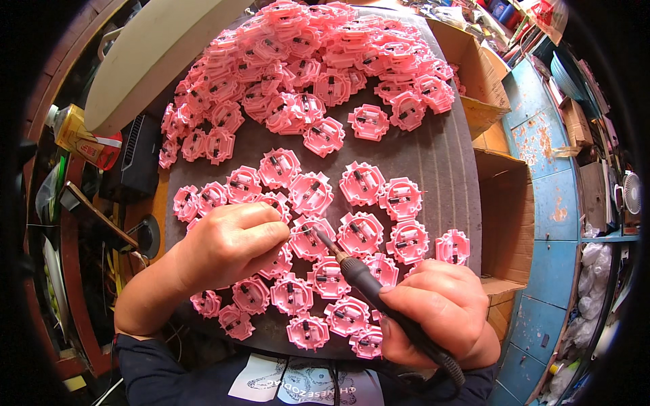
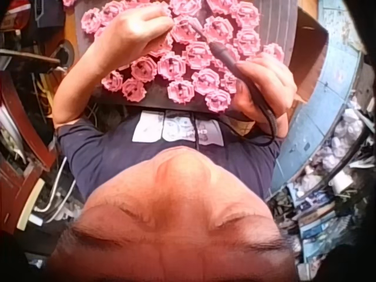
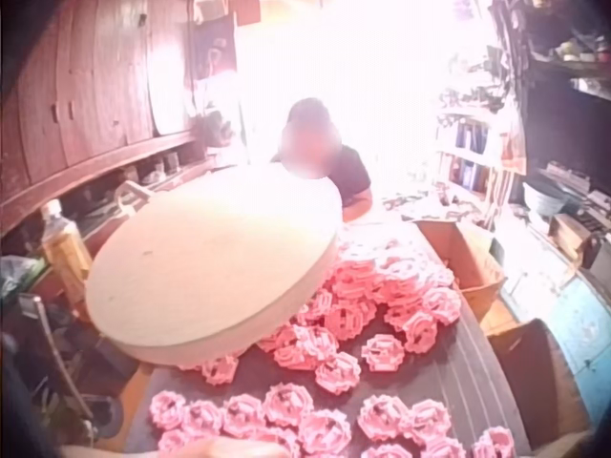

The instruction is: The person uses a soldering iron to attach small black components to pink plastic pieces arranged on a work surface. The person handles each piece individually, applies the soldering iron to specific points, and then places the finished pieces into a cardboard box.

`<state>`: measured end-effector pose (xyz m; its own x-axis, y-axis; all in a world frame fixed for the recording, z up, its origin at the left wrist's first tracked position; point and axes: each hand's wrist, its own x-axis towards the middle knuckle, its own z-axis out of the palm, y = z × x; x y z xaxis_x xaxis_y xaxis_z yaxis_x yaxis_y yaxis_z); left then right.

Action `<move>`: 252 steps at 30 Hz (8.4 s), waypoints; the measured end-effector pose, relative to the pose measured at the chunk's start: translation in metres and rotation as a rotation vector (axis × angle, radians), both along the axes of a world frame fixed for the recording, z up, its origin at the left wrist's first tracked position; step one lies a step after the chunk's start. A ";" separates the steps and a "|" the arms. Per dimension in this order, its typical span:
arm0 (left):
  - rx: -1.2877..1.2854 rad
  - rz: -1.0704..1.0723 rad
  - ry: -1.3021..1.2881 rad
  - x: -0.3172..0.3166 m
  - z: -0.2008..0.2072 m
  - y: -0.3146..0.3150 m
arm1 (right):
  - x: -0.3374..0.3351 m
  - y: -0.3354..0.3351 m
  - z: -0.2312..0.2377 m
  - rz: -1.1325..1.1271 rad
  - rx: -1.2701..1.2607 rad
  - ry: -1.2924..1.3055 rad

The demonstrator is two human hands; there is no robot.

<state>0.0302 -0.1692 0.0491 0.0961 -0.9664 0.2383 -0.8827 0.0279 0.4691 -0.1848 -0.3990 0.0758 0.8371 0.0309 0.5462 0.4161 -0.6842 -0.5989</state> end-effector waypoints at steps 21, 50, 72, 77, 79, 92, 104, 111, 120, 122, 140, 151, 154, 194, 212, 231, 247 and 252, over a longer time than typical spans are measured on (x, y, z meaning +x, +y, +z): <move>-0.036 0.004 0.000 -0.015 0.006 0.004 | -0.040 0.003 -0.005 -0.101 0.045 0.000; -0.004 -0.006 -0.015 -0.018 -0.002 -0.004 | -0.030 0.004 -0.015 -0.031 0.057 0.017; 0.002 0.021 0.006 -0.018 -0.002 0.011 | -0.026 0.006 -0.015 0.004 0.066 0.027; 0.011 0.014 -0.008 -0.018 -0.001 0.009 | -0.024 0.007 -0.015 0.016 0.069 0.038; 0.008 0.013 -0.003 -0.017 -0.003 0.008 | -0.024 0.007 -0.015 0.020 0.069 0.042; 0.028 0.013 0.013 -0.016 -0.005 0.005 | -0.023 0.008 -0.014 0.019 0.068 0.049; 0.005 0.032 0.008 -0.015 0.000 0.008 | -0.022 0.009 -0.017 -0.006 0.066 -0.003; -0.042 0.095 0.054 -0.018 0.006 0.019 | -0.023 0.009 -0.018 0.000 0.036 -0.001; 0.001 0.048 0.110 -0.035 0.019 0.026 | -0.045 0.015 -0.005 -0.175 0.046 -0.016; 0.039 0.040 0.115 -0.043 0.021 0.025 | -0.056 0.014 -0.005 -0.170 0.062 -0.005; 0.042 -0.038 0.086 -0.056 0.003 0.005 | -0.073 0.010 -0.016 -0.082 0.083 0.037; 0.040 -0.040 0.076 -0.056 0.002 0.002 | -0.070 0.007 -0.013 -0.062 0.079 0.022; 0.049 -0.042 0.079 -0.055 0.003 0.000 | -0.070 0.006 -0.013 -0.064 0.080 0.019; -0.007 -0.018 0.052 -0.049 -0.001 0.008 | -0.059 0.016 -0.015 -0.026 0.098 0.011; -0.008 -0.021 0.051 -0.048 -0.006 0.006 | -0.058 0.015 -0.015 -0.030 0.105 0.012; -0.005 0.014 0.057 -0.051 -0.003 0.007 | -0.064 0.016 -0.013 -0.076 0.107 0.011; -0.015 -0.077 0.035 -0.061 -0.004 0.003 | -0.078 0.014 -0.010 -0.081 0.078 0.042; 0.005 -0.071 0.038 -0.061 -0.004 0.002 | -0.076 0.013 -0.011 -0.061 0.085 0.034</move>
